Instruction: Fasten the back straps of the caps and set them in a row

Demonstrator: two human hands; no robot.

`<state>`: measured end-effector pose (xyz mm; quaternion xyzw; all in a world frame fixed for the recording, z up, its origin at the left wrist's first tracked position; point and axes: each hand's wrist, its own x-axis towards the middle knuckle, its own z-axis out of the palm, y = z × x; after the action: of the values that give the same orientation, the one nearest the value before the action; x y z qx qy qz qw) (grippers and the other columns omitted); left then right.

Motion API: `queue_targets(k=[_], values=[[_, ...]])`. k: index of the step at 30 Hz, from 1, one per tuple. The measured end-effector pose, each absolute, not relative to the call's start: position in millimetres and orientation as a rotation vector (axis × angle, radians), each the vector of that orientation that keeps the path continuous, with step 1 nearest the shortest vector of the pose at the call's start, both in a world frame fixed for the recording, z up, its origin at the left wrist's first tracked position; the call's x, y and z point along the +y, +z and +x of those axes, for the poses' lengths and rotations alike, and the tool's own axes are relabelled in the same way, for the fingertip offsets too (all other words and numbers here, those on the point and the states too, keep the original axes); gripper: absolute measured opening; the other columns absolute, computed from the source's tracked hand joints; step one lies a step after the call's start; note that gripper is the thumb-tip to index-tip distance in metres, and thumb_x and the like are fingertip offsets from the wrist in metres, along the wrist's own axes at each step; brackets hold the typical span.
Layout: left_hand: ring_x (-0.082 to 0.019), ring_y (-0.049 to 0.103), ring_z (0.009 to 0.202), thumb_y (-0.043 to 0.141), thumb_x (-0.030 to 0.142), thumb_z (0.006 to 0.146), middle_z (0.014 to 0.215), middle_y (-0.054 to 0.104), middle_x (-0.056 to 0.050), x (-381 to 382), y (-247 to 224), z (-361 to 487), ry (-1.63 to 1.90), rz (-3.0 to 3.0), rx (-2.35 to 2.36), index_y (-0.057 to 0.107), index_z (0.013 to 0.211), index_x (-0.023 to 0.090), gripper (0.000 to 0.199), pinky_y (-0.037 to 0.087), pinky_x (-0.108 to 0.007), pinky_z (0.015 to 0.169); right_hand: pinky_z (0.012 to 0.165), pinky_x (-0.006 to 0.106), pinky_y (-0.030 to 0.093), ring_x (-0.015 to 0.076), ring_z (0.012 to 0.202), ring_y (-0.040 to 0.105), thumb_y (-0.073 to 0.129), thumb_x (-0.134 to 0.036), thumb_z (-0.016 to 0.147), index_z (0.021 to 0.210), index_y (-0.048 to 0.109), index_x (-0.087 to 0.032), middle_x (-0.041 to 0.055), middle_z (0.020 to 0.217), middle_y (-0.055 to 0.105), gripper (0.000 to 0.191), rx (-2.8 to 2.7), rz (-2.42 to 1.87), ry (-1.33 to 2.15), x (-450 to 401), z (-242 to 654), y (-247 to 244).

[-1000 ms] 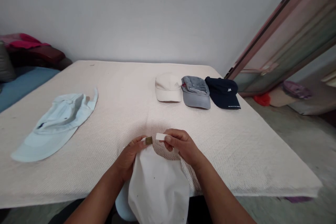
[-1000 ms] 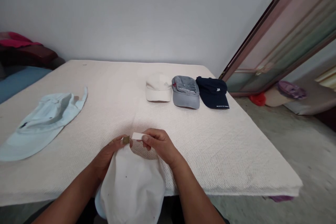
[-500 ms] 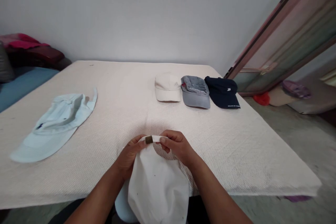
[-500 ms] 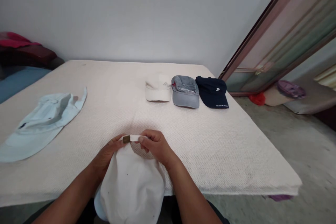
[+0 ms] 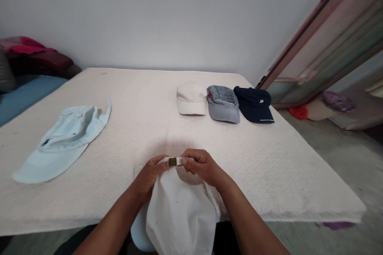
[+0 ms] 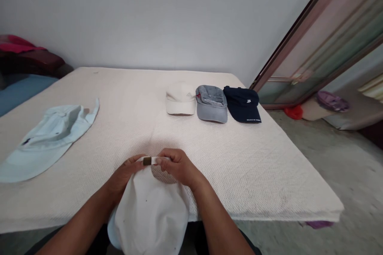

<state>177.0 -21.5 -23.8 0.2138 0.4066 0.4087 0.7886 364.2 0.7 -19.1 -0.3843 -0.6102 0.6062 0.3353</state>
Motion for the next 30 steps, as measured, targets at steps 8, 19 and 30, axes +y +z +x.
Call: queue_targets(k=[8,19,30], values=[[-0.013,0.061,0.057,0.076,0.02,0.068,0.065,0.069,-0.001,-22,-22,179,0.836,0.482,0.852,0.068,0.072,0.016,0.009,0.045,-0.025,0.058,0.048,0.022,0.03,0.0075,0.051,0.04,0.06,-0.037,0.083,0.07,0.061,-0.015,-0.0035,0.056,0.048,0.025,-1.593,-1.019,1.604,-1,363,-19],[-0.015,0.063,0.061,0.072,0.023,0.073,0.07,0.07,-0.003,-22,-22,181,0.836,0.488,0.848,0.071,0.083,0.016,0.011,0.046,-0.027,0.063,0.046,0.022,0.03,0.0084,0.046,0.039,0.051,-0.035,0.086,0.087,0.059,-0.018,-0.0062,0.051,0.043,0.019,-1.289,-0.976,1.704,1,359,-22],[-0.016,0.06,0.061,0.072,0.025,0.07,0.068,0.068,-0.004,-24,-20,179,0.83,0.572,0.959,0.068,0.081,0.016,0.014,0.043,-0.026,0.059,0.052,0.023,0.034,0.0087,0.054,0.042,0.06,-0.027,0.08,0.091,0.06,-0.021,-0.004,0.063,0.05,0.013,-1.354,-0.956,1.603,-3,348,-32]])
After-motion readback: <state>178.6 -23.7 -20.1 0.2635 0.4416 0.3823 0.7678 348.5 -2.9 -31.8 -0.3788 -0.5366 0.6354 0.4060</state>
